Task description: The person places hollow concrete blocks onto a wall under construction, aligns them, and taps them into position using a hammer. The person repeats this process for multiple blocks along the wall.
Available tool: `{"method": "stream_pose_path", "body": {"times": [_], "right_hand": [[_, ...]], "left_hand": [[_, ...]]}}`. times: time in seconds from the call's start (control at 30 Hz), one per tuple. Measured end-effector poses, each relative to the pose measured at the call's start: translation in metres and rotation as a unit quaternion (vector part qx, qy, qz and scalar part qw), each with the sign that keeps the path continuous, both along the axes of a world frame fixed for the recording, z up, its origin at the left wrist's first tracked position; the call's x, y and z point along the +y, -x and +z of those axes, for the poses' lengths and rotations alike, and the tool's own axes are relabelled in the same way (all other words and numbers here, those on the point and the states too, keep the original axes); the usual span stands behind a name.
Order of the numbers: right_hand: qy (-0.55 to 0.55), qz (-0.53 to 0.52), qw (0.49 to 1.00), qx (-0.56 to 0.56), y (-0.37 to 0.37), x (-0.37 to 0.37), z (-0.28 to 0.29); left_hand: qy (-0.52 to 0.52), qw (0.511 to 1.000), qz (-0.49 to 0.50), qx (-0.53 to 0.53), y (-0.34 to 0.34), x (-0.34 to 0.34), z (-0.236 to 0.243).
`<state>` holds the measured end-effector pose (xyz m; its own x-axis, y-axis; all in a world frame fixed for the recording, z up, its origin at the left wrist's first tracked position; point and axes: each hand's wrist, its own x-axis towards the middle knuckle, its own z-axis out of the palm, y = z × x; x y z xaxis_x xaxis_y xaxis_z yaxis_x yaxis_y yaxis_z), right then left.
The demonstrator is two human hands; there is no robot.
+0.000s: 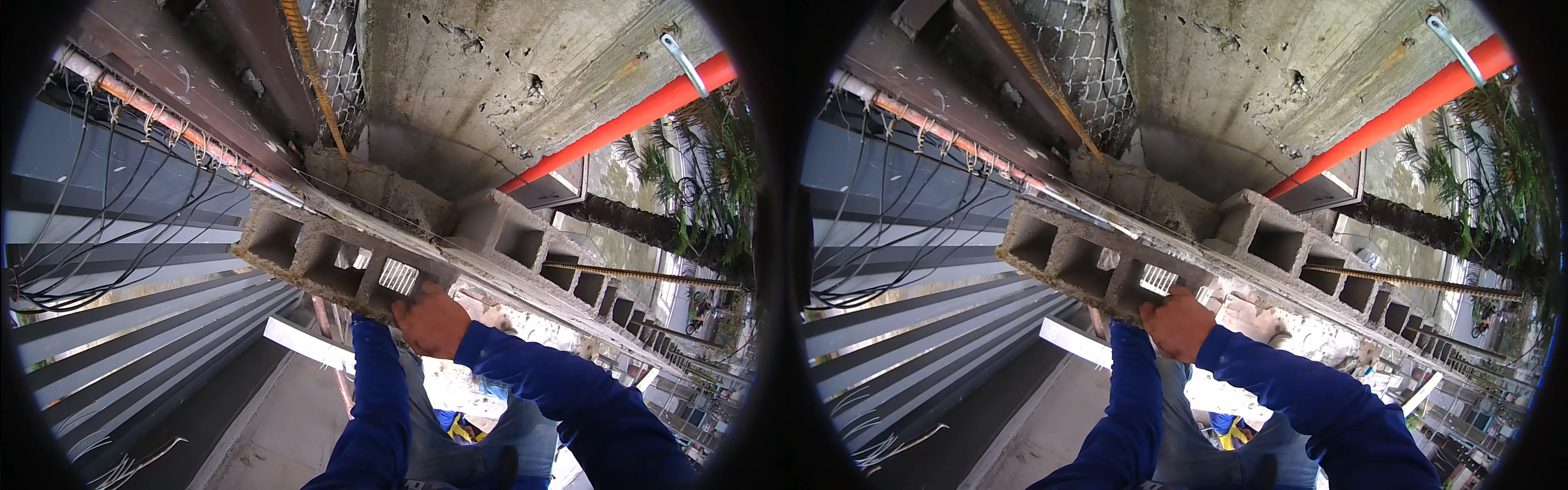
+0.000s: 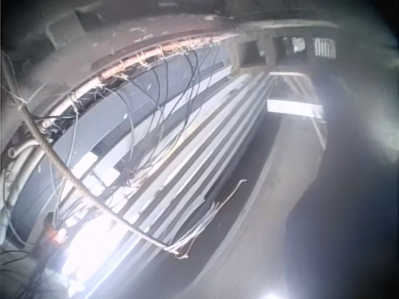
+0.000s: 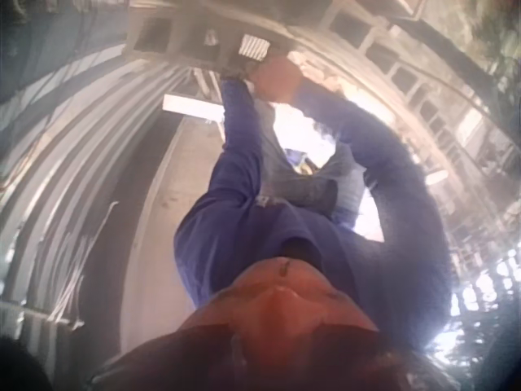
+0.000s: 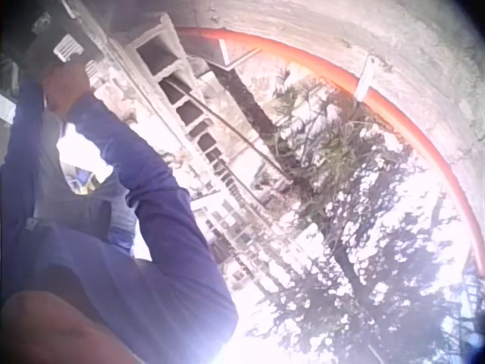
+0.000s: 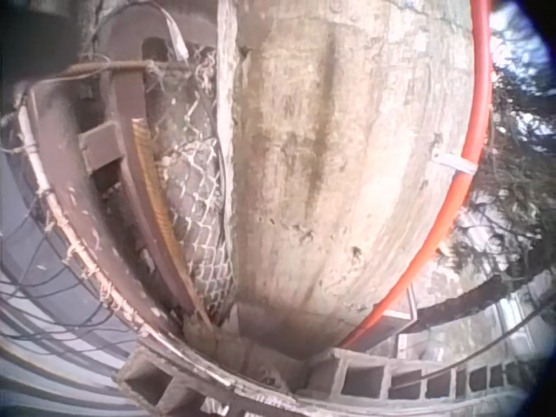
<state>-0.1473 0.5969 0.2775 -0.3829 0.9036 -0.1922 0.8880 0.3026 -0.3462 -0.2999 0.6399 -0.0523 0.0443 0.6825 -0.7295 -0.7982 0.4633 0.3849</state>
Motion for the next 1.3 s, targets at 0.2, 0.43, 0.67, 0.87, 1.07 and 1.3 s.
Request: {"method": "stream_pose_path", "body": {"times": [0.2, 0.43, 0.67, 0.87, 1.07, 1.3], "right_hand": [[0.029, 0.029, 0.999, -0.013, -0.016, 0.021, 0.007], [0.008, 0.015, 1.000, 0.001, -0.012, 0.023, -0.014], [0.012, 0.009, 1.000, -0.013, -0.010, 0.030, -0.002], [-0.039, 0.012, 0.999, 0.025, -0.012, 0.030, -0.015], [0.017, 0.001, 1.000, -0.002, -0.021, 0.026, -0.010], [0.066, 0.005, 0.997, 0.027, 0.007, 0.015, 0.009]], "left_hand": [[-0.015, 1.000, -0.001, 0.000, -0.012, 0.021, -0.003], [-0.030, 0.998, 0.048, -0.018, -0.008, 0.023, -0.025], [-0.075, 0.983, 0.139, -0.093, -0.009, 0.041, -0.041], [0.042, 0.995, 0.077, 0.047, -0.008, 0.048, -0.043], [0.042, 0.998, 0.048, 0.016, -0.024, 0.054, 0.036], [0.088, 0.994, 0.062, 0.036, 0.001, 0.014, 0.142]]}}
